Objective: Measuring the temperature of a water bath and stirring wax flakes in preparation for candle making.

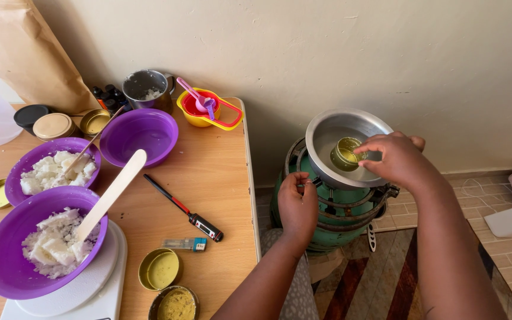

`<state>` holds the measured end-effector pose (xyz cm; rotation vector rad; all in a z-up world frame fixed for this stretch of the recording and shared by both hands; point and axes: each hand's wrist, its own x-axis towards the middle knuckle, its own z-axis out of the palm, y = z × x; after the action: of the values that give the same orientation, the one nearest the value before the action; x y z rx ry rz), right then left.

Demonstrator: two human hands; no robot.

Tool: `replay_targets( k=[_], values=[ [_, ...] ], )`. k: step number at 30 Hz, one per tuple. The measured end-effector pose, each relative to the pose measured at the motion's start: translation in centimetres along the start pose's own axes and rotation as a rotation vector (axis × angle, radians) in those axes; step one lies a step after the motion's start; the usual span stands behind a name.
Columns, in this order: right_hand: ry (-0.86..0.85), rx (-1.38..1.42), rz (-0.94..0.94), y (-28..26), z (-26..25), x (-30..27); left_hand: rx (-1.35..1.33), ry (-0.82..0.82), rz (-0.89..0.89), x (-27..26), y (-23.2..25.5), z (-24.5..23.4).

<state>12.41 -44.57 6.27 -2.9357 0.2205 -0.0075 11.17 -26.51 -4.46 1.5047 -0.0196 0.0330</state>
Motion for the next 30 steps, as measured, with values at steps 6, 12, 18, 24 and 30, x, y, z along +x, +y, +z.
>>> replay_targets(
  k=[6, 12, 18, 24, 30],
  values=[
    [-0.079, -0.204, 0.025, 3.4, 2.4, 2.3, 0.022, 0.031, -0.091, 0.4, -0.1, 0.4],
    [-0.021, 0.064, 0.06, -0.6, 0.7, 0.8, 0.023, 0.041, -0.109, 0.4, 0.2, 0.4],
    [0.13, 0.103, -0.07, 1.6, 1.2, 1.2, 0.017, 0.038, -0.109, 0.4, 0.1, 0.4],
    [-0.025, 0.008, -0.097, 2.0, 1.5, 1.2, 0.009, 0.037, -0.083, 0.4, 0.0, 0.4],
    [-0.016, -0.189, -0.072, 2.6, 3.4, 2.9, 0.024, 0.039, -0.084, 0.4, -0.1, 0.4]
  ],
)
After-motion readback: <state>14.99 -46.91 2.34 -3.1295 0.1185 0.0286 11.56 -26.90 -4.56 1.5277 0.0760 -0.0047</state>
